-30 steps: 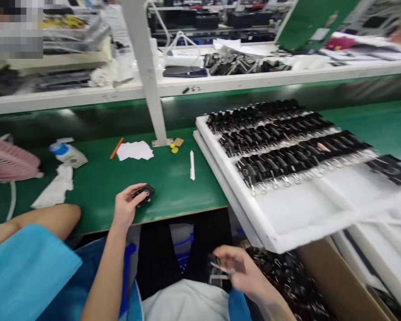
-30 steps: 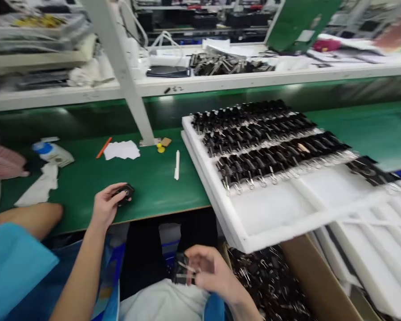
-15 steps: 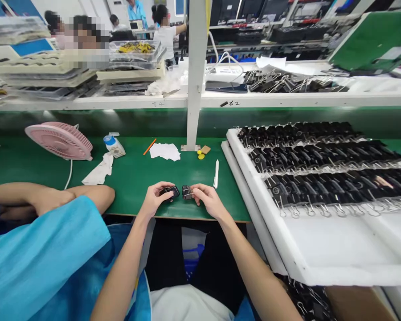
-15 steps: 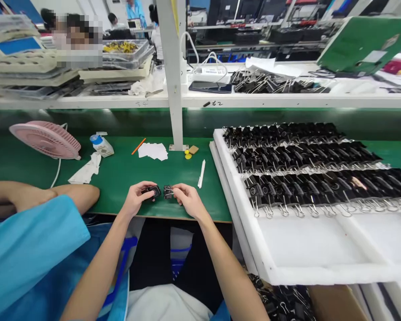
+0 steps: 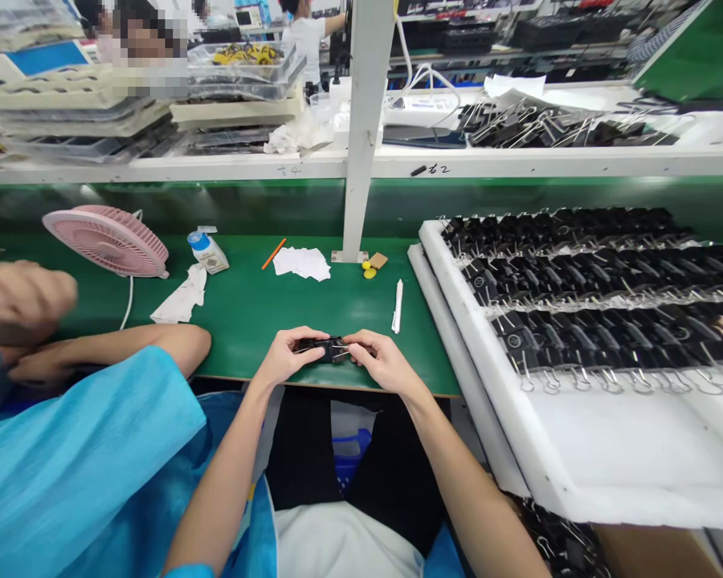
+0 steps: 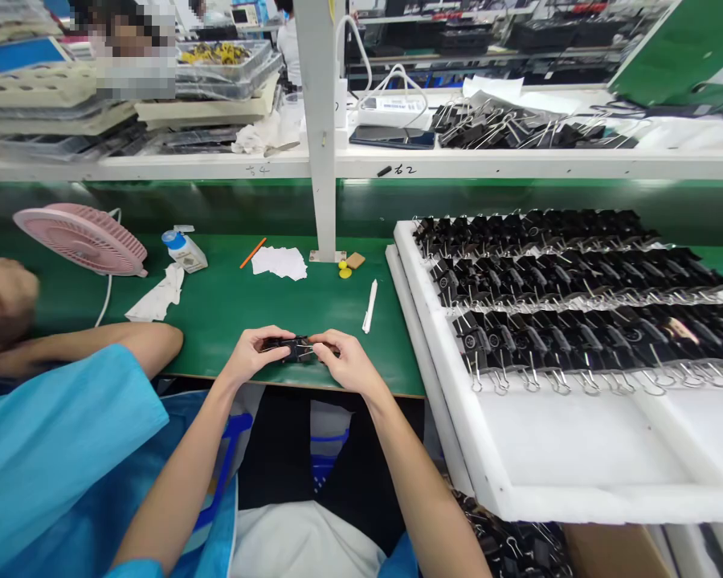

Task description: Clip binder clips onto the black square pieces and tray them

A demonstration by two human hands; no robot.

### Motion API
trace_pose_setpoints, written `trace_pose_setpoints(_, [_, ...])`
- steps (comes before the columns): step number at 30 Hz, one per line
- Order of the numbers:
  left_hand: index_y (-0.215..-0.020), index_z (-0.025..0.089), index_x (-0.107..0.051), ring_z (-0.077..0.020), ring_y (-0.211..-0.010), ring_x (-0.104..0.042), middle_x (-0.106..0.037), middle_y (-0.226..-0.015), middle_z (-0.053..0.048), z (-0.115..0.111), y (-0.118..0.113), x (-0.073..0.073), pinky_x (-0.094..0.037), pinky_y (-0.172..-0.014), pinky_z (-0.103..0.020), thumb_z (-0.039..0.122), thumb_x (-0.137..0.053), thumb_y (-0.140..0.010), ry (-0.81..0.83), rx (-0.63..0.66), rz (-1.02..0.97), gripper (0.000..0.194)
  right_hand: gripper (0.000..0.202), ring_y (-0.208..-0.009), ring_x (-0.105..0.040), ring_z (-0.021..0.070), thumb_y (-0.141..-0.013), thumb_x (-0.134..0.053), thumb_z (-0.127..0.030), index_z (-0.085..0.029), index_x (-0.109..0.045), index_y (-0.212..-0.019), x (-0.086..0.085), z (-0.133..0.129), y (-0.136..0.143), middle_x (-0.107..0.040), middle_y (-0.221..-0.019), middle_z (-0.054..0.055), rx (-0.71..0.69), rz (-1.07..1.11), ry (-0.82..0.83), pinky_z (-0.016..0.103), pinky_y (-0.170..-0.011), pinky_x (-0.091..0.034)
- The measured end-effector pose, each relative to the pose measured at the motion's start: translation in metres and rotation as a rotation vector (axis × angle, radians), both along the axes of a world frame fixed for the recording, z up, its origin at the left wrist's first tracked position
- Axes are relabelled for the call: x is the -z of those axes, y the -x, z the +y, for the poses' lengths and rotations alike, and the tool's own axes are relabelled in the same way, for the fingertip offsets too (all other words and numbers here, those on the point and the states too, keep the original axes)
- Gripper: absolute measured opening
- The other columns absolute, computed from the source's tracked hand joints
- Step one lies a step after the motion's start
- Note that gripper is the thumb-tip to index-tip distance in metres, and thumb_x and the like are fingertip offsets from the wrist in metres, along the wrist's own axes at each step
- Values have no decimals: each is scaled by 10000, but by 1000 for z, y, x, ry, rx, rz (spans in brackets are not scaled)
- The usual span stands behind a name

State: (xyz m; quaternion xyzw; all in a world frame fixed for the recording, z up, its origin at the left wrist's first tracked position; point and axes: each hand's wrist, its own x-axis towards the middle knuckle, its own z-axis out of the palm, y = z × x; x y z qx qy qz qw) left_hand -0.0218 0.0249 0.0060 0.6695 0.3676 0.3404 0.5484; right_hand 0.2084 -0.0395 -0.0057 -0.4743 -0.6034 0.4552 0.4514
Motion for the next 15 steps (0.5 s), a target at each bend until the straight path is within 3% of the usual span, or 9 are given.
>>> trace_pose_setpoints(10, [-990,212,-832,-220,-881,-704,-771,-970,-92,2,-1,-5,-543,-797,-305,367,-811,-788,-82,9,84,256,310,-755,-627,176,-954,-611,-404,-154,-756,-1065,1,2,4,-700,-955,80,50,7,5,302,-704,-517])
trace_pose_setpoints(15, [-949,220,-827,-286,-902,-732,-791,-987,-97,2,4,-9,-602,-823,-377,448,-860,-701,-39,12,109,339,408,-824,-668,176,-860,-752,-340,-182,-694,-1231,-19,-1,24,-735,-1028,48,69,73,67,267,-738,-531])
